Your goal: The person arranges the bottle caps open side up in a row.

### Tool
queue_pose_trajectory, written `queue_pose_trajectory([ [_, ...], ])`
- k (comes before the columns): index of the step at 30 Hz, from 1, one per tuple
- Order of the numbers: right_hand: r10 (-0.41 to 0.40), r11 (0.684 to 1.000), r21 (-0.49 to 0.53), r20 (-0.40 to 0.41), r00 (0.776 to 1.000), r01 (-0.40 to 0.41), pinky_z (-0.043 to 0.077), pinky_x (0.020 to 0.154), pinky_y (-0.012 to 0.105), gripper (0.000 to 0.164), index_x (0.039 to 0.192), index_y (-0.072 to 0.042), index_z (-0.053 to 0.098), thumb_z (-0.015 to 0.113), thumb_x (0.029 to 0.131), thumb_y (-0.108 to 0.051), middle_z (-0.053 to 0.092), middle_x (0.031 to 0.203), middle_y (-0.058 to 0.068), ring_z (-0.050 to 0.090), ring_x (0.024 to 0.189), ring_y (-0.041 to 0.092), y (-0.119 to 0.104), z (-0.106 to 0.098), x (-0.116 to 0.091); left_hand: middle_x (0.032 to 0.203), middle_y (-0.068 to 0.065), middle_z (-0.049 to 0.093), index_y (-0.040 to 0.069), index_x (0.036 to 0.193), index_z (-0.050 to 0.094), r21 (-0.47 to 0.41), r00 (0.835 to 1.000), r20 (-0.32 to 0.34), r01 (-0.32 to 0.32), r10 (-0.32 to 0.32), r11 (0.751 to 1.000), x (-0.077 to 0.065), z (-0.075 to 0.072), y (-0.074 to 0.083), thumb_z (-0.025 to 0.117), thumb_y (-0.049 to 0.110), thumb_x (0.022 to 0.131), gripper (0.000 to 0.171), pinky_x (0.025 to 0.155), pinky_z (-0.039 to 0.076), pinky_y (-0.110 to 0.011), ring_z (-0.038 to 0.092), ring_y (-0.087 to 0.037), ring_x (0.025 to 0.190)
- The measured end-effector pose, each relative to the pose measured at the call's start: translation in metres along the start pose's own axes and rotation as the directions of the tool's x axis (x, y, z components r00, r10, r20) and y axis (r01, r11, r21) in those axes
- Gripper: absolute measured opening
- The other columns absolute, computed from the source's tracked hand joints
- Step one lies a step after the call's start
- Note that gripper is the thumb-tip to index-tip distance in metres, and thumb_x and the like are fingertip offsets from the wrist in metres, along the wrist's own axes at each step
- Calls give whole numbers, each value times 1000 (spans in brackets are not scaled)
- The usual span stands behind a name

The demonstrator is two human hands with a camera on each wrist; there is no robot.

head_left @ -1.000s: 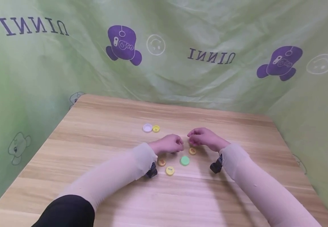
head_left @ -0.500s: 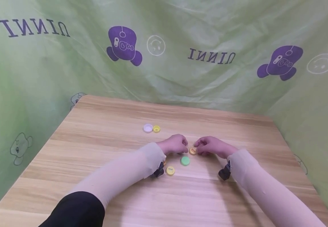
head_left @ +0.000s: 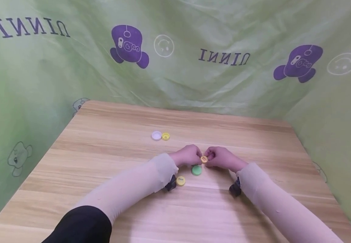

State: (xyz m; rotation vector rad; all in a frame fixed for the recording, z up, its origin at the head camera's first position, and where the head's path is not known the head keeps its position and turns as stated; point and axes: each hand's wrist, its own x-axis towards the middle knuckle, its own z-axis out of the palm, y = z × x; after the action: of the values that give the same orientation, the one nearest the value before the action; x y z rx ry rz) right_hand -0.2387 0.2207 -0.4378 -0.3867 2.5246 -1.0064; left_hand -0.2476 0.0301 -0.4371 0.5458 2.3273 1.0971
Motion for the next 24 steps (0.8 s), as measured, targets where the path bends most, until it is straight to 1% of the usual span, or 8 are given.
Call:
queue_pose_trajectory([
  [3,-10,1000,-5,-2,1000,10,49,72,29,22,99,-4,67,81,82,-8,63,84,2,56,78,16,-2,2,3,69,0,61,-2,91,72,-22,1000,6,3,-3,1000,0,-2,-5,68,-2,89,4,52,41,-20,50,-10,59],
  [5,-14,1000,10,7,1000,13,50,72,29,22,100,-3,67,80,84,-9,64,86,3,57,79,16,-4,3,4,72,-1,63,-3,95,73,-47,1000,-6,6,-7,999,-1,-4,-8,68,-1,88,8,53,42,-20,52,-10,61],
  [7,-13,999,48,15,1000,12,51,72,28,23,102,-1,66,79,85,-10,65,89,5,58,81,17,-7,4,6,79,-3,67,-4,102,74,-82,1000,-21,13,-14,997,-3,-9,-10,69,-2,88,15,54,45,-21,55,-12,64],
  [9,-5,993,118,29,1000,2,53,73,27,24,105,1,66,76,86,-9,65,92,7,59,83,17,-9,4,7,84,-6,71,-5,107,74,-100,999,-40,8,-12,995,-6,-14,-13,69,-2,87,21,56,46,-21,58,-13,67],
  [12,7,968,250,60,998,-22,55,75,26,25,109,6,64,73,90,-8,67,96,10,61,85,17,-11,6,10,91,-8,73,-4,112,74,-118,999,-52,-9,3,993,-10,-24,-16,69,1,89,24,61,49,-22,61,-15,71],
  [16,16,909,413,91,996,-53,58,80,28,26,115,11,63,66,98,-9,68,99,12,64,87,17,-15,7,15,96,-9,73,-5,118,71,-130,996,-80,-38,27,991,-15,-34,-21,67,7,95,26,68,54,-25,65,-18,77],
  [21,10,854,517,77,997,-49,59,85,30,27,119,13,61,57,104,-9,69,102,16,67,89,19,-22,8,23,96,-12,72,-6,118,69,-167,989,-147,-43,18,985,-19,-43,-25,62,9,101,23,75,58,-28,68,-22,85],
  [24,14,846,531,47,999,-36,59,86,31,27,121,13,61,55,106,-8,69,103,17,68,89,18,-26,12,29,95,-13,72,-8,115,69,-221,984,-181,-37,-3,975,-20,-46,-25,61,5,102,20,78,60,-28,70,-22,85],
])
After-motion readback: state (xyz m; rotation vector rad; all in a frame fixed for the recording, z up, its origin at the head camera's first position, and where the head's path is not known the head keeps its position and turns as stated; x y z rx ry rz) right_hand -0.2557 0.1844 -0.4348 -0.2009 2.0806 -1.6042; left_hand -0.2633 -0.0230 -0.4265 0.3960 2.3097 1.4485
